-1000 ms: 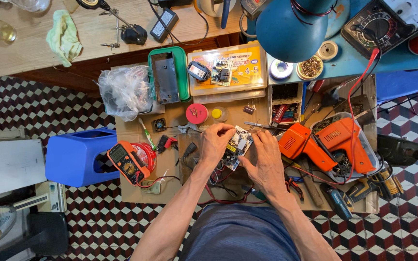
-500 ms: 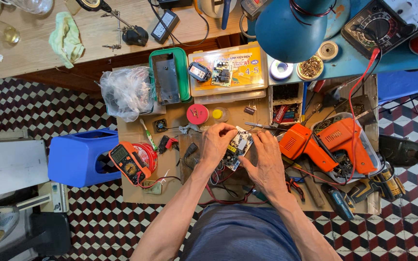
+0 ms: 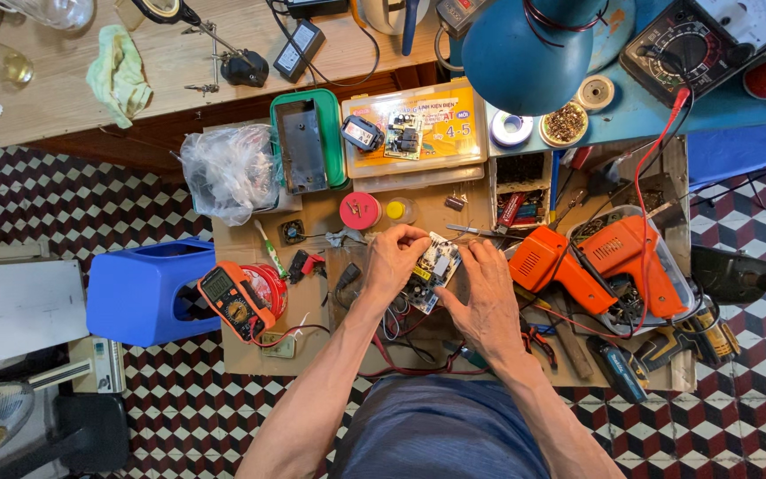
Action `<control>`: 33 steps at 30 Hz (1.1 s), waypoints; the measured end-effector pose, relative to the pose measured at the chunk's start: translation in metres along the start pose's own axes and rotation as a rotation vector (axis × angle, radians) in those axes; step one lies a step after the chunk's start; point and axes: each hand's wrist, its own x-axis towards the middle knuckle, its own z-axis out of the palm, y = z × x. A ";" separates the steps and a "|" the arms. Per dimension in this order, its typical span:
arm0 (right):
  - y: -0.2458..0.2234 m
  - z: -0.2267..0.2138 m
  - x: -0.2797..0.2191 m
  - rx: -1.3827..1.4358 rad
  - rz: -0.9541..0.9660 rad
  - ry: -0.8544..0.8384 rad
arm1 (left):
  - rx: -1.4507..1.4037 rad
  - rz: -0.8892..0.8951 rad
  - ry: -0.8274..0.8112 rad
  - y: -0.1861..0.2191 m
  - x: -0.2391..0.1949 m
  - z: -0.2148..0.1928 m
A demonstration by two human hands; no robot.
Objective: The person works on a small circuit board at a cluttered electronics workbench. They use pliers to trim a component lead, then use a heat gun to apply heat to the board's surface. The person flips the board over to inspect the other side and continues to apply heat to specific areas.
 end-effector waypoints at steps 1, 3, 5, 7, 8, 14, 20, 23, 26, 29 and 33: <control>-0.001 -0.002 0.001 0.031 0.002 0.009 | -0.006 0.001 -0.001 -0.001 0.000 0.000; -0.002 -0.007 0.004 0.093 0.004 0.026 | -0.019 0.002 -0.003 -0.003 0.001 0.001; -0.003 -0.013 0.006 0.127 0.030 0.122 | -0.025 -0.001 0.015 -0.005 0.000 0.002; -0.002 -0.015 0.014 0.154 0.030 0.151 | -0.019 0.007 0.031 -0.007 -0.002 0.003; 0.000 -0.015 0.022 0.165 0.017 0.132 | -0.010 0.018 0.039 -0.009 -0.003 0.003; 0.016 0.006 0.083 0.073 0.023 -0.205 | 0.032 -0.001 0.091 -0.009 -0.005 0.009; 0.024 0.011 0.098 0.136 0.134 -0.343 | 0.006 0.018 0.108 -0.003 -0.008 0.006; 0.025 0.011 0.095 0.173 0.115 -0.337 | 0.002 -0.009 0.107 0.003 -0.013 0.004; 0.026 0.010 0.093 0.194 0.097 -0.326 | -0.016 0.011 0.110 0.008 -0.016 0.002; 0.027 0.010 0.092 0.187 0.066 -0.311 | -0.008 0.003 0.115 0.010 -0.017 0.002; 0.024 0.008 0.089 0.179 -0.035 -0.248 | 0.010 0.029 0.147 0.009 -0.018 0.004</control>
